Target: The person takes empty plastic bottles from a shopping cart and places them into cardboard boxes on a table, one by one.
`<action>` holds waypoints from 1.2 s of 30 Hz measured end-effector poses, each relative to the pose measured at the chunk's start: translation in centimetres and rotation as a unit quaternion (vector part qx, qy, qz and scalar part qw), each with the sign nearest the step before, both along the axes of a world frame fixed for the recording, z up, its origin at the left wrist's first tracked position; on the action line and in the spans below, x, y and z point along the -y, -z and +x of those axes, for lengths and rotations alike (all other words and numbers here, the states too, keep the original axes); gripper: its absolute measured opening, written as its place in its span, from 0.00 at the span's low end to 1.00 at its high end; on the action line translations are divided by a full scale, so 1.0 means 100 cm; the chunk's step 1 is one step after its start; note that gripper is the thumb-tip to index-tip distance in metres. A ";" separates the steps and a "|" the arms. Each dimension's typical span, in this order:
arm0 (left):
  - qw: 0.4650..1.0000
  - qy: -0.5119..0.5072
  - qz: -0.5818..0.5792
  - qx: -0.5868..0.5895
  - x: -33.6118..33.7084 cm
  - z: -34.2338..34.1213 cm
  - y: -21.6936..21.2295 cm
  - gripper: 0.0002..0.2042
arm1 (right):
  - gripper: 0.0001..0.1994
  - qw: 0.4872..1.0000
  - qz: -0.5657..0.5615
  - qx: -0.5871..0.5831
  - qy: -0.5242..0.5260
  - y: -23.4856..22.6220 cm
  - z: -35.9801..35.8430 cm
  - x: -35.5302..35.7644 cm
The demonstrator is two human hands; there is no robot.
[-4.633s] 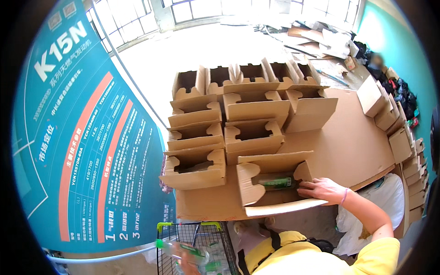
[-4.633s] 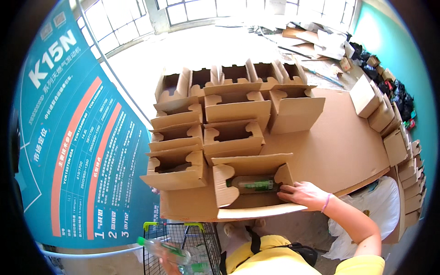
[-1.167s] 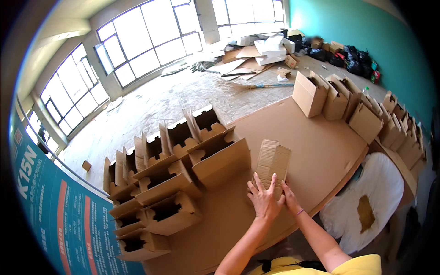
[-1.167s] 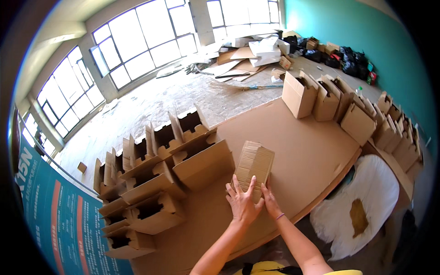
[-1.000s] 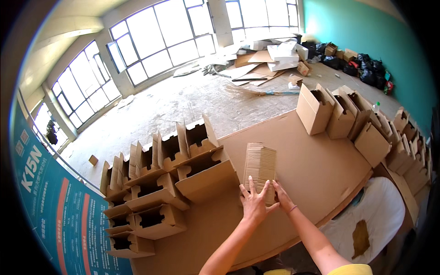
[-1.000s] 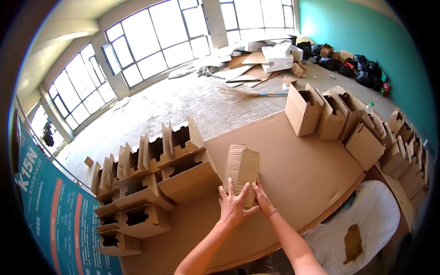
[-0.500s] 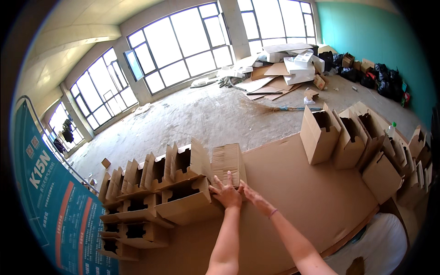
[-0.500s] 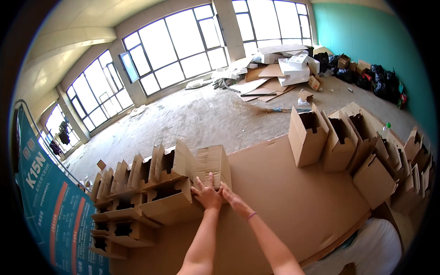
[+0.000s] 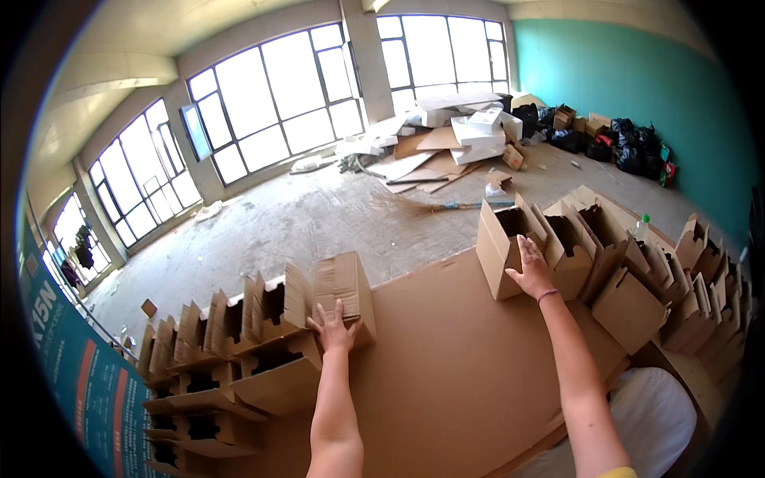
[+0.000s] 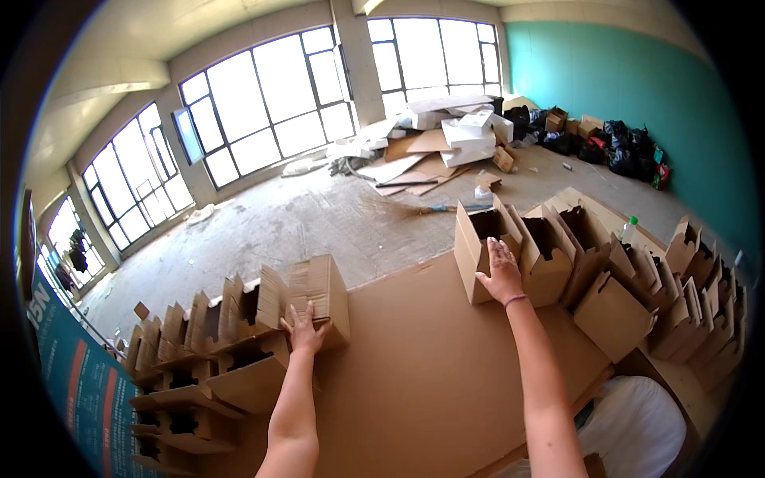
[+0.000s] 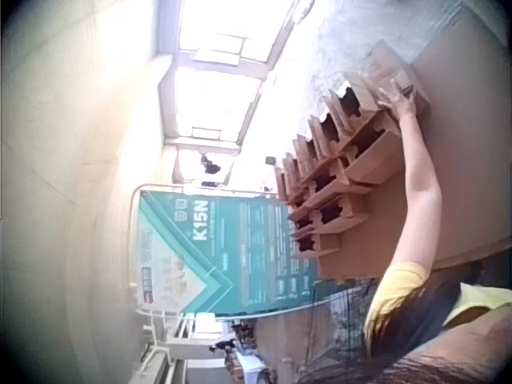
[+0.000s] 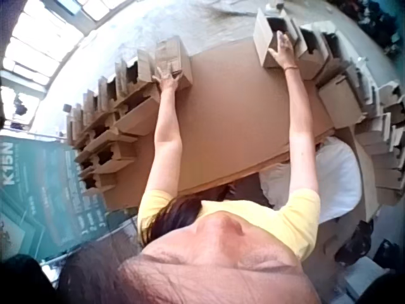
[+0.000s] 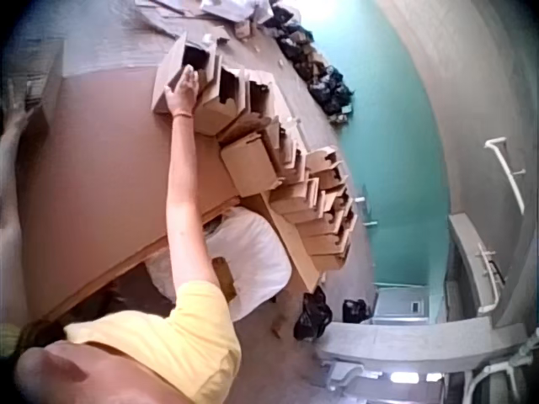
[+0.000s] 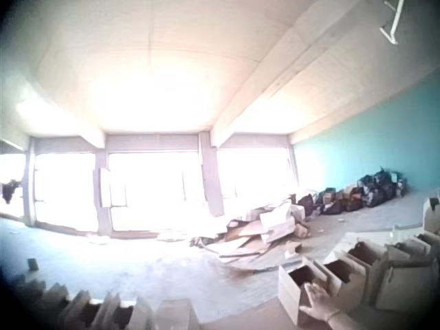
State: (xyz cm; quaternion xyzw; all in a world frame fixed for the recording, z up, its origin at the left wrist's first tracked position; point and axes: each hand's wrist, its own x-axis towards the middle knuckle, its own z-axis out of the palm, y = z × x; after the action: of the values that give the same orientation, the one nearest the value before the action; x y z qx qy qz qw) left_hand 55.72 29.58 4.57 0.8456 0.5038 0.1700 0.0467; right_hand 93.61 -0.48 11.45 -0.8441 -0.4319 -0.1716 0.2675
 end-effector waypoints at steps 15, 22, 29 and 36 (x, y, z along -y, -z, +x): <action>0.969 0.161 -0.167 0.091 0.265 -0.316 -0.012 0.16 | 0.13 0.991 0.070 -0.007 0.117 0.066 0.019 -0.053; 0.961 0.132 -0.216 0.116 0.311 -0.331 -0.012 0.13 | 0.18 0.994 0.042 -0.066 -0.076 0.029 -0.112 0.064; 0.947 0.194 -0.216 0.138 0.311 -0.295 -0.031 0.33 | 0.11 0.932 -0.066 -0.144 -0.325 0.008 -0.280 0.152; 0.938 0.082 -0.139 0.305 0.324 -0.349 -0.081 0.47 | 0.08 0.734 -0.114 -0.221 -0.632 -0.015 -0.409 0.131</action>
State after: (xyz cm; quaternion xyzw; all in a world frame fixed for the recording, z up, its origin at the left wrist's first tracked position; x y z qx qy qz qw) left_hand 20.80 -2.78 12.63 0.7765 0.4126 0.3438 0.3295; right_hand 52.69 -13.58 12.94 -0.4147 -0.8111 0.2786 0.3042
